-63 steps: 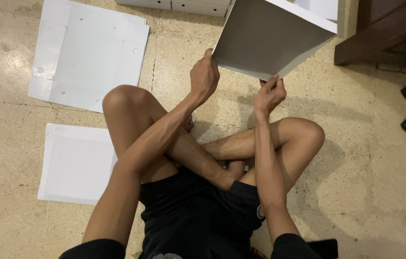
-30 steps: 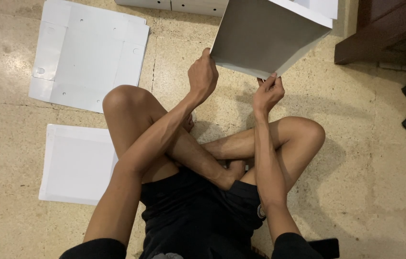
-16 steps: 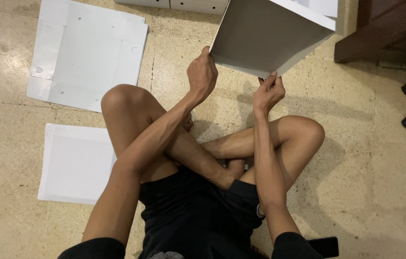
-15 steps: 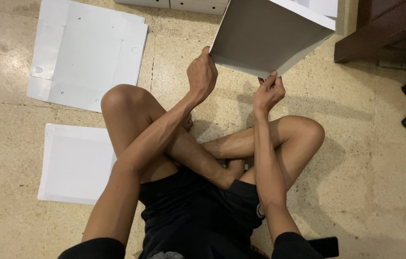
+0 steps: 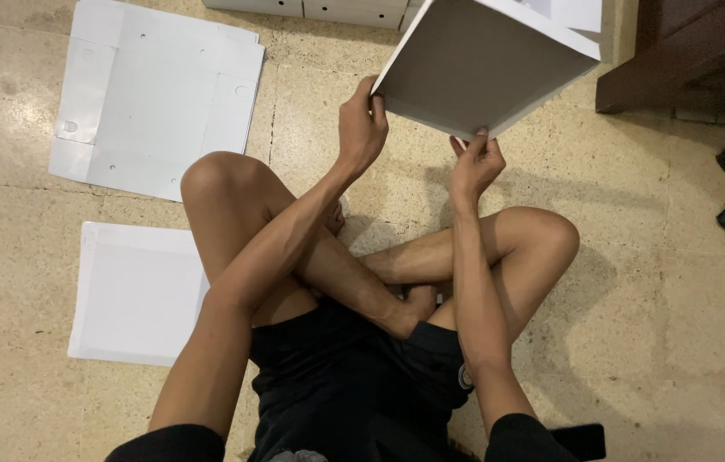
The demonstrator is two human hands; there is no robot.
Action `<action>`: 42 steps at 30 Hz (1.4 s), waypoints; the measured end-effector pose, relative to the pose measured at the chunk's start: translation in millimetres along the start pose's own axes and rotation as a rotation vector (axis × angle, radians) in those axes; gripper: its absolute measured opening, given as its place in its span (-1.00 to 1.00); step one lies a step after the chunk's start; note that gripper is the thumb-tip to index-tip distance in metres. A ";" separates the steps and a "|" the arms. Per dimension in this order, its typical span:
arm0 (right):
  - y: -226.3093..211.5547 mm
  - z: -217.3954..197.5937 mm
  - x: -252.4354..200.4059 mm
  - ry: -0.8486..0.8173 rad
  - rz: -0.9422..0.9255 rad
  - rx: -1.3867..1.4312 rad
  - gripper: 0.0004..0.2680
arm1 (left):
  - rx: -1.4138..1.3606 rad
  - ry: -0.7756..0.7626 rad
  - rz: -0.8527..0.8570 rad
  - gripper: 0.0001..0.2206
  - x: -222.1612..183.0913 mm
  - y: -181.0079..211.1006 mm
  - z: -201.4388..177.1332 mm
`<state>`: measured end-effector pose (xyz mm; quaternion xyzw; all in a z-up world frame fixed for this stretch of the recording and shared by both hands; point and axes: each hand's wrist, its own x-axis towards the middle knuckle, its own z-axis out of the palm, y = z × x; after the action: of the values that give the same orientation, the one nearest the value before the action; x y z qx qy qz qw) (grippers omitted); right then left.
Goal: Assembling a white cardboard box by folding and tucking its flaps while sitting on the floor.
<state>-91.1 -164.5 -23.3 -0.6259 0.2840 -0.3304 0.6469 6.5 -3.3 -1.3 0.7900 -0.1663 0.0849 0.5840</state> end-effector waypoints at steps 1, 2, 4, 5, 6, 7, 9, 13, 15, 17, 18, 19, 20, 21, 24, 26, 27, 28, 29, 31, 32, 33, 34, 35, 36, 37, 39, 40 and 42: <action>1.5 0.0 -0.4 0.001 -0.001 0.001 -0.78 | 0.000 0.000 0.002 -0.76 0.8 -1.9 1.2; 3.0 -0.1 -0.6 -0.024 0.069 0.025 -0.81 | -0.110 -0.039 -0.005 -0.75 1.5 -3.7 2.6; 0.2 1.1 -3.1 -0.047 0.136 0.049 -0.82 | -0.221 -0.079 -0.010 -0.70 2.6 -1.2 2.2; -3.7 2.5 -5.8 -0.086 0.126 0.030 -0.82 | -0.346 -0.129 -0.037 -0.68 2.2 2.7 -0.1; -7.6 4.1 -8.5 -0.124 0.116 0.010 -0.82 | -0.471 -0.180 -0.064 -0.64 1.9 6.4 -2.3; -10.6 4.7 -10.4 -0.124 0.115 0.011 -0.82 | -0.471 -0.180 -0.063 -0.64 1.7 4.5 -1.6; -16.8 6.1 -14.0 -0.220 0.065 -0.052 -0.78 | -0.578 -0.205 -0.106 -0.58 1.5 0.6 -0.1; -7.5 6.2 -11.1 -0.318 0.060 -0.103 -0.76 | -0.585 -0.218 -0.105 -0.41 2.3 -5.2 4.7; -2.9 7.3 -10.4 -0.387 0.074 -0.153 -0.64 | -0.498 -0.131 -0.136 -0.43 3.0 -10.8 7.5; 4.6 5.8 -8.5 -0.384 0.034 -0.155 -0.57 | -0.459 -0.059 -0.170 -0.47 5.5 -15.4 5.4; 8.3 5.3 -7.1 -0.382 -0.008 -0.158 -0.48 | -0.420 0.014 -0.204 -0.48 7.0 -17.8 4.5; 9.5 3.2 -4.3 -0.382 -0.007 -0.158 -0.48 | -0.420 0.014 -0.205 -0.48 8.7 -18.0 1.7; 10.8 1.1 -1.4 -0.309 -0.005 -0.066 -0.46 | -0.348 0.079 -0.274 -0.43 10.3 -18.2 -1.0; 12.0 -0.4 1.9 -0.236 -0.004 0.026 -0.44 | -0.275 0.144 -0.343 -0.37 12.6 -18.5 -3.9; 3.9 -12.3 11.7 -0.188 0.174 0.112 -0.34 | -0.197 0.135 -0.334 -0.49 16.1 -21.7 -11.1; 5.8 -21.4 18.9 -0.314 0.170 0.123 -0.36 | -0.190 0.080 -0.369 -0.47 17.4 -15.1 -17.0; 6.5 -26.0 23.0 -0.437 0.164 0.135 -0.39 | -0.183 0.022 -0.403 -0.44 18.7 -11.7 -19.5; 5.0 -25.4 20.9 -0.436 0.162 0.134 -0.39 | -0.184 0.021 -0.403 -0.44 18.3 -6.3 -20.4; 3.6 -24.2 18.9 -0.493 0.127 0.026 -0.43 | -0.168 -0.028 -0.416 -0.44 18.1 -0.9 -21.8; 6.8 -21.7 17.0 -0.550 0.093 -0.081 -0.47 | -0.151 -0.077 -0.430 -0.44 17.5 1.8 -22.4; 11.3 -20.4 17.3 -0.499 0.094 -0.119 -0.54 | -0.161 -0.074 -0.401 -0.52 17.2 -1.0 -21.5; 15.5 -19.8 18.1 -0.447 0.095 -0.158 -0.61 | -0.171 -0.071 -0.372 -0.54 17.0 -3.6 -19.9; 8.9 -19.0 15.1 -0.447 0.095 -0.158 -0.61 | -0.171 -0.071 -0.373 -0.54 17.9 -6.0 -18.8; 2.1 -18.5 12.6 -0.428 0.142 -0.100 -0.61 | -0.183 -0.073 -0.323 -0.60 19.0 -8.6 -17.2; -4.6 -18.0 10.0 -0.408 0.189 -0.043 -0.61 | -0.195 -0.075 -0.273 -0.66 20.0 -11.3 -15.6; -6.7 -17.9 9.4 -0.408 0.189 -0.044 -0.61 | -0.196 -0.075 -0.274 -0.66 19.5 -8.6 -16.4; -11.4 -17.3 8.9 -0.438 0.185 -0.044 -0.62 | -0.149 -0.125 -0.283 -0.60 19.7 -2.9 -17.8; -9.4 -18.0 9.6 -0.437 0.185 -0.044 -0.62 | -0.150 -0.126 -0.283 -0.60 19.0 -3.6 -17.4; -4.8 -18.7 9.8 -0.464 0.105 -0.092 -0.61 | -0.130 -0.117 -0.242 -0.69 17.3 -4.9 -17.9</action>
<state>-99.9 -183.9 -19.1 -0.6982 0.1746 -0.1306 0.6819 25.4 12.1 5.4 0.7683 -0.1089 -0.0434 0.6293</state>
